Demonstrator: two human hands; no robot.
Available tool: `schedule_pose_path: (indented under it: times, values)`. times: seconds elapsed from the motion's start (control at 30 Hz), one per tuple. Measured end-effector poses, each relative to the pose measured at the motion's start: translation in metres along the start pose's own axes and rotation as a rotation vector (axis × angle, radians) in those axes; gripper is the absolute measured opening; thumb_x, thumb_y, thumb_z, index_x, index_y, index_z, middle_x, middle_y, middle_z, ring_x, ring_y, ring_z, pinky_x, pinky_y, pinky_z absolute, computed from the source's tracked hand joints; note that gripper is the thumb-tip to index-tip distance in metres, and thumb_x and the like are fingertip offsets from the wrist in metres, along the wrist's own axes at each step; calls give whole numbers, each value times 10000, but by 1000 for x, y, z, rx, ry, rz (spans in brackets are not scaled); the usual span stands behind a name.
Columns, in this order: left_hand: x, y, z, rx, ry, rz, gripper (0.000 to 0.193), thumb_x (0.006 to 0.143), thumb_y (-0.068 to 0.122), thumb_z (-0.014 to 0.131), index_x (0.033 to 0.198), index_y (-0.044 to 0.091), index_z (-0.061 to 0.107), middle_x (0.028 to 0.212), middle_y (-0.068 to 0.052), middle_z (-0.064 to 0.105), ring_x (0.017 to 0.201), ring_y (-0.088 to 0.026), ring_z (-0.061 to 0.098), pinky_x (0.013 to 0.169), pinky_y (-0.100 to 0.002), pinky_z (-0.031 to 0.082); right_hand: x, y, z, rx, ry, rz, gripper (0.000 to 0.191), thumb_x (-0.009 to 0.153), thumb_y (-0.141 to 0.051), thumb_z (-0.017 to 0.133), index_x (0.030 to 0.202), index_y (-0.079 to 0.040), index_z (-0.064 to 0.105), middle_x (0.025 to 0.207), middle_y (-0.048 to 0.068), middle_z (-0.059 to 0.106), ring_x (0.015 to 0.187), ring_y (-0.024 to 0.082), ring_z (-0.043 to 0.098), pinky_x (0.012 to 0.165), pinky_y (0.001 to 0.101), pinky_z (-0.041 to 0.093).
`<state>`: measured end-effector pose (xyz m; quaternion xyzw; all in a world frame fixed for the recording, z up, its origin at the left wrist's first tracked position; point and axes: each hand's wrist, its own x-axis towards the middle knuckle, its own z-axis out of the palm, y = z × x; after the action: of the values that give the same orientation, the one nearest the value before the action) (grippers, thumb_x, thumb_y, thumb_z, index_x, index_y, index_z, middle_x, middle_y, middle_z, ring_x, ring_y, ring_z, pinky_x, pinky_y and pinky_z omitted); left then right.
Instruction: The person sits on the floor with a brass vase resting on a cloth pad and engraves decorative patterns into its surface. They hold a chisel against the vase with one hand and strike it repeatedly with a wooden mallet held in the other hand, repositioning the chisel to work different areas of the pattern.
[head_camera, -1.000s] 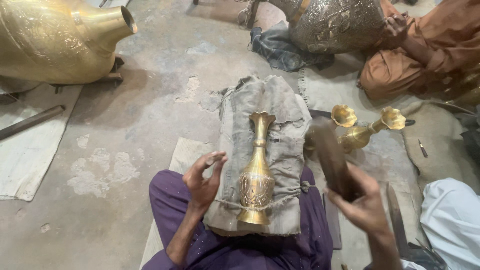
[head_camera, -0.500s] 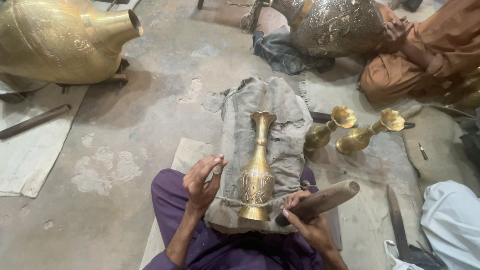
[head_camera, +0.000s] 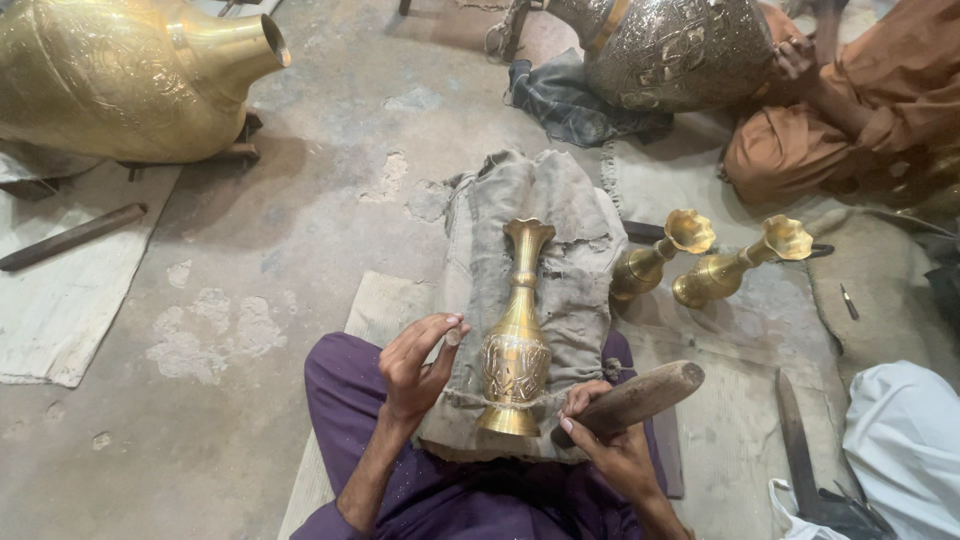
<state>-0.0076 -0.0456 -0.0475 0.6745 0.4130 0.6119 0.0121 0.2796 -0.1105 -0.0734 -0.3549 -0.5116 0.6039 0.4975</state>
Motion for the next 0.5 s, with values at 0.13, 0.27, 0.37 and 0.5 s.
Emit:
schedule_pose_path:
  times: [0.13, 0.27, 0.37, 0.5]
  values:
    - [-26, 3, 2, -134, 49, -157, 314, 903, -3, 804, 1176, 46, 658, 1059, -127, 783, 986, -237, 791, 815, -354, 672, 2, 4, 2, -43, -18, 19, 261, 894, 96, 704, 1046, -40, 542, 1014, 80, 575, 991, 175, 612, 901, 337, 537]
    - [-58, 13, 10, -419, 159, -465, 340, 947, -19, 736, 1253, 31, 597, 1060, -170, 784, 987, -241, 795, 826, -369, 698, 1, 0, 1, -274, 12, 132, 162, 877, 18, 740, 928, -28, 593, 889, 64, 656, 841, 146, 668, 757, 307, 568]
    - [-74, 21, 17, -564, 225, -691, 385, 955, -24, 699, 1304, 16, 542, 1032, -179, 779, 952, -230, 783, 827, -364, 686, -2, -9, 2, -351, 76, 195, 142, 849, -37, 770, 847, -18, 629, 716, 47, 687, 613, 152, 695, 557, 312, 583]
    - [-80, 26, 26, -696, 289, -849, 355, 966, -10, 691, 1286, -17, 537, 1003, -179, 770, 939, -239, 772, 823, -389, 677, -5, -20, 14, -313, 90, 312, 155, 827, -92, 792, 916, -11, 695, 681, 42, 709, 569, 149, 688, 527, 309, 563]
